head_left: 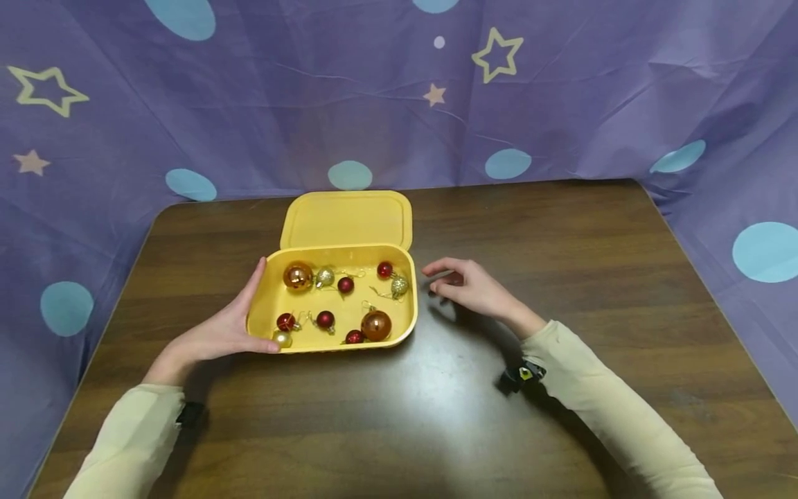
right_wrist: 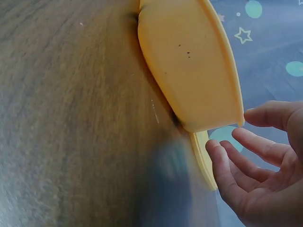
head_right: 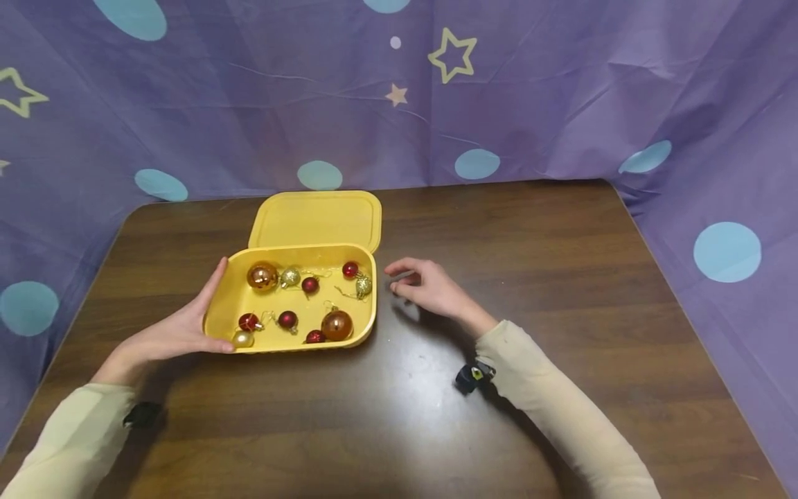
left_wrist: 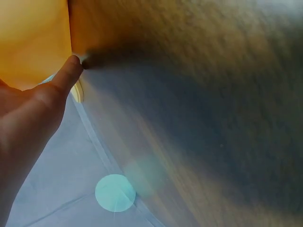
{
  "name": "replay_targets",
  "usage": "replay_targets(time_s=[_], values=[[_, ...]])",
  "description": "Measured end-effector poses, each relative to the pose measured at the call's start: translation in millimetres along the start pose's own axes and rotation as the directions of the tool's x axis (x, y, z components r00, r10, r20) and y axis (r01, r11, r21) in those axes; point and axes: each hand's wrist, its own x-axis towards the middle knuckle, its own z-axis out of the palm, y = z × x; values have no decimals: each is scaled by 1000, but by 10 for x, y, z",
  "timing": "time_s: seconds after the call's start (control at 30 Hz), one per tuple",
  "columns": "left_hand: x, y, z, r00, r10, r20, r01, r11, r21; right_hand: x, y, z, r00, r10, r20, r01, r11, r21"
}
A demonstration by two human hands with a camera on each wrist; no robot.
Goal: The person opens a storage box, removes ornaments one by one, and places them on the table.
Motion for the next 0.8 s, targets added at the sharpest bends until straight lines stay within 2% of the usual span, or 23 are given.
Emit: replay_targets(time_s=[0.17,0.4,0.57,0.8], values=[[-17,12,16,1000,-22,-5,22,1000,4,-48,-45,31,999,-31,-38,29,999,-38],[-11,26,23,1000,1,-23,-1,1000,30,-94,-196,102,987,-127,-97,119,990,-76],[-3,35,15,1000,7,-23,-5,998,68,-103,-327,173,977,-201,-70,196,978,-67],[-6,31,12,1000,13,-25,-11,996,88,-70,-431,318,951,-309,16,309,948,-79]])
